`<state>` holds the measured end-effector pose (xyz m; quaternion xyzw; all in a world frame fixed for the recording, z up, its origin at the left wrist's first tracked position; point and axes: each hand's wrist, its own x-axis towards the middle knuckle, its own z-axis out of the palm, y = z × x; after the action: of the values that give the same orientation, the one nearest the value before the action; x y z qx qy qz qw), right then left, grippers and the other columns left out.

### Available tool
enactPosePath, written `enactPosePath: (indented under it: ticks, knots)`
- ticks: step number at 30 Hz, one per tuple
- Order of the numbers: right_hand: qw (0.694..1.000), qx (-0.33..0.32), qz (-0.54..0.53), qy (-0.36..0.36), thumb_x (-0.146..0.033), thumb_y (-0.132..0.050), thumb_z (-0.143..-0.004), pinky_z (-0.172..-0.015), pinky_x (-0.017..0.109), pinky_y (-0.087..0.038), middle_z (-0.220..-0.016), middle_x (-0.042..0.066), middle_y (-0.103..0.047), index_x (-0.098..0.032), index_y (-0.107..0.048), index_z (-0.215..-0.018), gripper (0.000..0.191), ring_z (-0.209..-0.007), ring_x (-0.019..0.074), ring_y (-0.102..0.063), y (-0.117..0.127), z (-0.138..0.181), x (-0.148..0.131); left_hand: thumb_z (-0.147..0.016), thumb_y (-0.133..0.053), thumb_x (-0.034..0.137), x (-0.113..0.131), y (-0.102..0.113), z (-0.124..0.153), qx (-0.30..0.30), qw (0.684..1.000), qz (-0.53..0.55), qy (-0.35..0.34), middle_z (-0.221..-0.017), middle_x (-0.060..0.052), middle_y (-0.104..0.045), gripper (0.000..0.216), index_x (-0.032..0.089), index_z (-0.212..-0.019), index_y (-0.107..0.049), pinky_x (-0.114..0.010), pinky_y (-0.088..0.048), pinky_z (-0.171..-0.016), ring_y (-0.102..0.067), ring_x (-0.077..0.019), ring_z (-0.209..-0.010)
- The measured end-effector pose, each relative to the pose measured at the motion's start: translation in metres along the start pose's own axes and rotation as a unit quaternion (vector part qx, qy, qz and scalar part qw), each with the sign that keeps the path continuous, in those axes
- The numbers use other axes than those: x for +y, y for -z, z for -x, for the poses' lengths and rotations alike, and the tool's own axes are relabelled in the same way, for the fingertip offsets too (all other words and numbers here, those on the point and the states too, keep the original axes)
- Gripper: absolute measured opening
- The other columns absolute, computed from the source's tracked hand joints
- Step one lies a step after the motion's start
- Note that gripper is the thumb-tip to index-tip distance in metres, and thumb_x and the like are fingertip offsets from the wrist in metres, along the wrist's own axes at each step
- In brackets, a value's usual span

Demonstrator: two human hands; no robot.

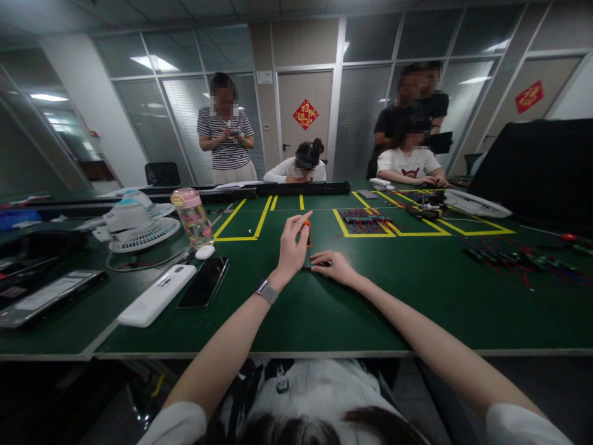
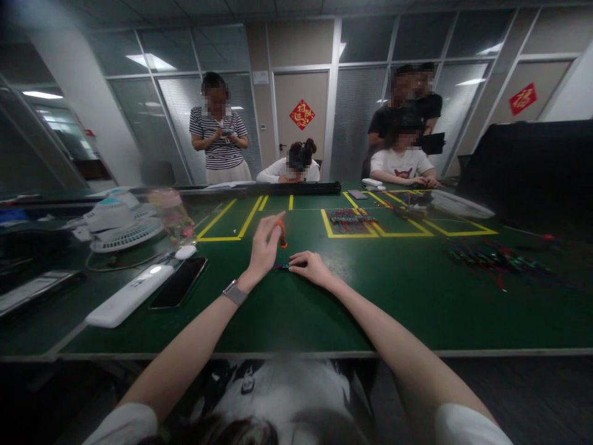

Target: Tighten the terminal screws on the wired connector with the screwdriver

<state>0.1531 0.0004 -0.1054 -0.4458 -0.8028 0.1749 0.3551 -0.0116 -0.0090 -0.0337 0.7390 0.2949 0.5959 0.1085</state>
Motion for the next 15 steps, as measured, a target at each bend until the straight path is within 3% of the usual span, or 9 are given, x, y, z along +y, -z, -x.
enactPosePath:
  ticks: [3,7,13,15]
  knots:
    - [1.000,-0.003,-0.001,-0.001,-0.029,-0.067,-0.076,-0.094,0.038,-0.048,-0.107,0.007,-0.071,-0.023,-0.076,-0.089,0.017,-0.102,0.0232,-0.065,0.0000,-0.0002,-0.0002,-0.096,-0.036,0.025,-0.0011,-0.0009,0.0002,-0.015,1.000,0.021,-0.001,-0.111,-0.006,-0.059,0.036,0.025,-0.128,-0.051,-0.027,-0.044,-0.088,-0.056,-0.0142,-0.099]
    - [1.000,-0.005,-0.005,-0.004,-0.029,-0.067,-0.075,-0.092,0.037,-0.049,-0.107,0.007,-0.071,-0.023,-0.076,-0.089,0.017,-0.101,0.0233,-0.065,-0.0003,-0.0005,0.0004,-0.090,-0.051,0.032,-0.0037,-0.0015,0.0000,0.024,0.999,-0.021,0.006,-0.093,-0.004,-0.058,0.030,0.024,-0.118,-0.060,-0.026,-0.045,-0.077,-0.055,-0.0136,-0.082]
    - [1.000,-0.003,-0.007,0.002,-0.029,-0.067,-0.076,-0.094,0.039,-0.048,-0.107,0.007,-0.071,-0.023,-0.076,-0.089,0.017,-0.102,0.0233,-0.065,-0.0004,-0.0005,0.0019,-0.096,-0.036,0.026,-0.0040,-0.0002,-0.0023,0.004,1.000,0.007,0.007,-0.109,-0.006,-0.058,0.035,0.026,-0.126,-0.054,-0.028,-0.043,-0.090,-0.055,-0.0149,-0.102]
    - [1.000,-0.003,-0.007,0.002,-0.029,-0.067,-0.076,-0.094,0.039,-0.048,-0.107,0.007,-0.071,-0.023,-0.076,-0.089,0.017,-0.102,0.0235,-0.065,-0.0006,-0.0006,0.0023,-0.095,-0.039,0.027,-0.0040,-0.0006,-0.0021,0.005,1.000,0.014,0.006,-0.105,-0.005,-0.060,0.035,0.025,-0.127,-0.053,-0.028,-0.044,-0.087,-0.057,-0.0146,-0.097]
